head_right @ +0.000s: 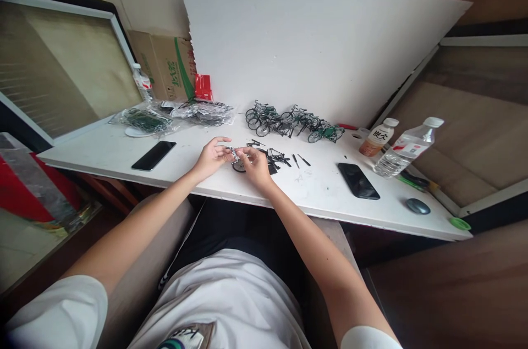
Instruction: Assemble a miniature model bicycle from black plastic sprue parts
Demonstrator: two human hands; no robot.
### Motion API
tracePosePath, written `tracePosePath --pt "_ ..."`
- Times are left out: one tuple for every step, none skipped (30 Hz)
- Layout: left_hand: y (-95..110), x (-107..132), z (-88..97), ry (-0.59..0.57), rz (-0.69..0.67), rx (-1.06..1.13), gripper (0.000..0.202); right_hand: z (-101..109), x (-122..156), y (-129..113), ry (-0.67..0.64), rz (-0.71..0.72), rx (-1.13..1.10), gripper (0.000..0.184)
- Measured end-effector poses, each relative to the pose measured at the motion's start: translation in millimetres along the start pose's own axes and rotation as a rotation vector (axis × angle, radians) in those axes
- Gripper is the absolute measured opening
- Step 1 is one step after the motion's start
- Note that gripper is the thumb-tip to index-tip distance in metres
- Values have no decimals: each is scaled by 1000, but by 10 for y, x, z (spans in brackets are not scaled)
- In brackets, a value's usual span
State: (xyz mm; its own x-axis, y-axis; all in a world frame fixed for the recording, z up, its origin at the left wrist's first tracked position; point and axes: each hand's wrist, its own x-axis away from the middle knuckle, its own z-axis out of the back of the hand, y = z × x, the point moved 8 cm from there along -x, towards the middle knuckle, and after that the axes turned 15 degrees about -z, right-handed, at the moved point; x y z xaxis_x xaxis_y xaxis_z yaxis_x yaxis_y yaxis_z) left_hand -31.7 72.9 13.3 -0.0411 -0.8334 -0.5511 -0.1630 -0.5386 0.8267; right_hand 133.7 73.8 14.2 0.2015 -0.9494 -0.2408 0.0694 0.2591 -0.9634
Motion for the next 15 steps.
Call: tracePosePath --pt "8 2 -7 1 -4 -2 69 5 -4 2 3 1 8 45" --pt "17 5 -13 1 -7 -5 69 12 -10 5 6 3 16 46" --pt "28 8 -19 1 -10 -9 69 20 -16 10 9 4 22 46" --pt "37 11 -23 -1 -12 -13 68 27 -22 14 11 7 25 46" --pt "45 13 -27 -3 -15 -19 67 32 -26 18 10 10 25 46" --pt "52 14 -27 -3 -18 -24 66 35 -28 20 7 15 24 46" --pt "55 14 -26 -2 -20 -31 65 37 -27 19 4 22 20 46" --pt "56 14 -23 0 -21 -37 64 38 -23 15 3 29 19 45" --pt "55 14 -19 2 -23 -44 64 36 -17 10 1 34 22 45" --pt "54 14 -16 5 -23 -50 64 34 -10 6 1 36 29 46" --pt "53 14 -13 7 -24 -56 64 32 -3 3 2 34 37 46" --pt "53 15 -13 8 -24 -60 64 30 2 1 4 29 45 47" --pt "54 16 -13 9 -24 -64 64 29 7 0 6 23 53 48" --pt "56 17 -13 11 -24 -67 65 27 11 -1 7 18 58 49" --pt "58 18 -12 14 -24 -69 65 28 14 -3 10 16 61 49"
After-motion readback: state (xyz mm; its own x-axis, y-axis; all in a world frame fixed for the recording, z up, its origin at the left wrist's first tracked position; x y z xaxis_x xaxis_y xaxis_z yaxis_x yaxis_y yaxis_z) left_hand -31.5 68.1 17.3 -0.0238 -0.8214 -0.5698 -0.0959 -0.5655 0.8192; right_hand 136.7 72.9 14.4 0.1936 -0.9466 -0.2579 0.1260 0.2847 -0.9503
